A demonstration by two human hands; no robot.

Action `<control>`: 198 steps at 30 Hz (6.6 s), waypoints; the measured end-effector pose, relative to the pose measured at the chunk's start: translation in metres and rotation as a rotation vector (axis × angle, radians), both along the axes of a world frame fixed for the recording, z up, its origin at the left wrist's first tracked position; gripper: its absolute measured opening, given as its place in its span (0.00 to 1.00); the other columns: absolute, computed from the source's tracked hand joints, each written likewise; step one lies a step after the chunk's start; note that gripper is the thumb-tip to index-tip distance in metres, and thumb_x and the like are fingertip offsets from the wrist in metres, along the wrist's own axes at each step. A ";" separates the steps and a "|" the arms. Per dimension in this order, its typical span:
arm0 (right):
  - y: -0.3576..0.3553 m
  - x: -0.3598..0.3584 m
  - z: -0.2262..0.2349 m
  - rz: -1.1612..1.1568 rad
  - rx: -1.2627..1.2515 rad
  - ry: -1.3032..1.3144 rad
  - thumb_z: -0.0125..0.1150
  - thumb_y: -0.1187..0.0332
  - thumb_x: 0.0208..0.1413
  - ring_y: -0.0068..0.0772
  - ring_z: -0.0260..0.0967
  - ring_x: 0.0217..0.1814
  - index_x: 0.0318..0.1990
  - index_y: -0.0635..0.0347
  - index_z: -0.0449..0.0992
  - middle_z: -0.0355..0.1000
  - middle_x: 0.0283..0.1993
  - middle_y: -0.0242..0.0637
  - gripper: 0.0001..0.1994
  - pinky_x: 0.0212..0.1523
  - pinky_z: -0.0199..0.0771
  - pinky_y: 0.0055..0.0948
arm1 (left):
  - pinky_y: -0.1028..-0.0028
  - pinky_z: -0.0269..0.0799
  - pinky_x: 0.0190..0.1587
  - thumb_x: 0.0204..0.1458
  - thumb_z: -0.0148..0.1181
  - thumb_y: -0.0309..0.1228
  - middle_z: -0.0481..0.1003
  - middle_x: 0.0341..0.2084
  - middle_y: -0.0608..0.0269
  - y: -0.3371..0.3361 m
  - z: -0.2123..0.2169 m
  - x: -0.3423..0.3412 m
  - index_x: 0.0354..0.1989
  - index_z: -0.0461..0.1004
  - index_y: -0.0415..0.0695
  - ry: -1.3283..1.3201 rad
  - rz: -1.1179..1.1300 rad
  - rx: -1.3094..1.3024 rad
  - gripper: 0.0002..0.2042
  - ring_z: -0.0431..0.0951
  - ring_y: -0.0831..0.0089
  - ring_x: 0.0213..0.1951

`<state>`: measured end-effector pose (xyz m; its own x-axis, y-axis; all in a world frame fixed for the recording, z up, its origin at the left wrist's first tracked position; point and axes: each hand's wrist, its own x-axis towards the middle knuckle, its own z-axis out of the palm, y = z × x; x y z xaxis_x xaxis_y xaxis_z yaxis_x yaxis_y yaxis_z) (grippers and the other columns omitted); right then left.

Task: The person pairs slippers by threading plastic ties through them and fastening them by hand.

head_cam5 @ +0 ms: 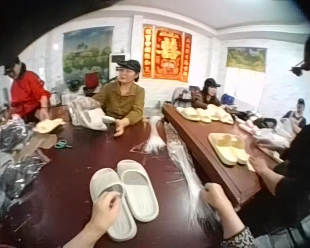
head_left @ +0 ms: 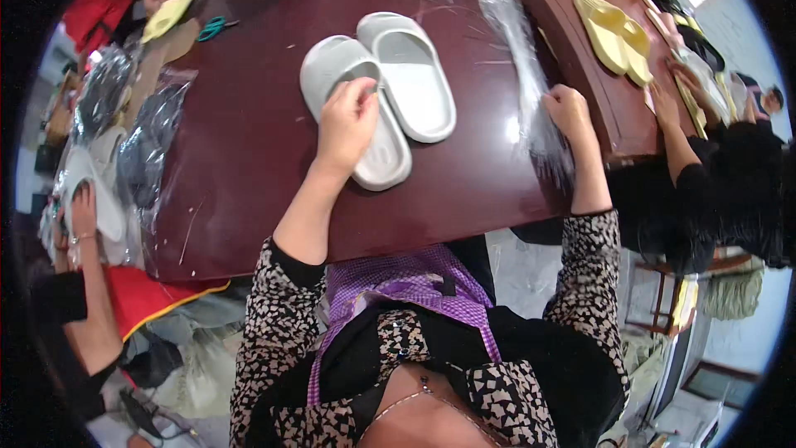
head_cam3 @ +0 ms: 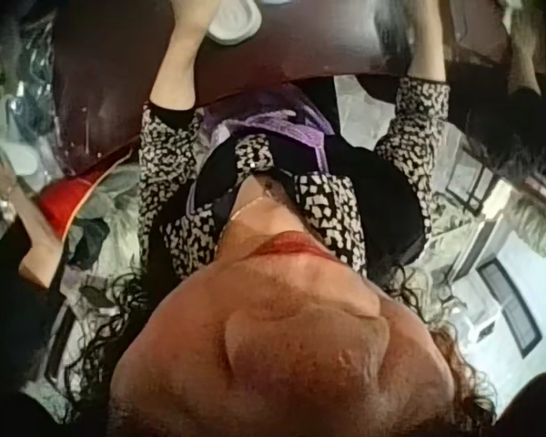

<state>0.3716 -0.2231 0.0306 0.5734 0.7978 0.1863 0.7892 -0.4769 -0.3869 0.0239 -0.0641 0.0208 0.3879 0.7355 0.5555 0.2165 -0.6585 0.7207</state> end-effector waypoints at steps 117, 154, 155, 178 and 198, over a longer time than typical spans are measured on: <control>0.050 -0.024 -0.032 0.336 -0.068 -0.270 0.44 0.61 0.61 0.38 0.44 0.72 0.62 0.52 0.61 0.51 0.70 0.34 0.21 0.66 0.47 0.45 | 0.70 0.74 0.41 0.57 0.51 0.23 0.76 0.31 0.51 -0.120 0.042 -0.097 0.38 0.69 0.38 -0.667 -0.342 -0.525 0.04 0.77 0.68 0.33; 0.176 -0.155 0.007 0.911 0.253 0.402 0.60 0.72 0.49 0.36 0.72 0.35 0.35 0.65 0.74 0.73 0.32 0.44 0.07 0.38 0.70 0.30 | 0.83 0.62 0.23 0.61 0.48 0.31 0.70 0.16 0.69 -0.082 -0.027 -0.188 0.36 0.70 0.41 -0.412 0.436 -0.474 0.07 0.66 0.85 0.19; 0.178 -0.154 0.005 0.883 0.236 0.414 0.61 0.71 0.49 0.36 0.71 0.36 0.36 0.65 0.73 0.73 0.33 0.43 0.08 0.38 0.70 0.30 | 0.83 0.62 0.23 0.61 0.48 0.31 0.70 0.16 0.69 -0.082 -0.026 -0.188 0.36 0.70 0.41 -0.397 0.441 -0.466 0.07 0.66 0.85 0.19; 0.205 -0.181 0.002 0.749 0.256 0.015 0.52 0.70 0.50 0.59 0.71 0.37 0.44 0.63 0.73 0.73 0.32 0.58 0.14 0.39 0.71 0.50 | 0.83 0.61 0.23 0.60 0.47 0.30 0.70 0.16 0.69 -0.083 -0.026 -0.190 0.36 0.70 0.40 -0.386 0.425 -0.460 0.07 0.66 0.86 0.19; 0.061 0.221 0.057 -0.237 0.248 -0.377 0.47 0.69 0.54 0.53 0.70 0.47 0.53 0.55 0.70 0.72 0.46 0.53 0.18 0.47 0.68 0.46 | 0.84 0.60 0.22 0.60 0.47 0.29 0.69 0.16 0.70 -0.081 -0.027 -0.190 0.37 0.70 0.40 -0.410 0.414 -0.450 0.06 0.64 0.87 0.19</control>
<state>0.5921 -0.1624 0.0881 0.5895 0.5595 0.5826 0.7773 -0.5892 -0.2205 -0.1665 -0.1452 -0.0059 -0.1450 0.9677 0.2060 0.0384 -0.2026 0.9785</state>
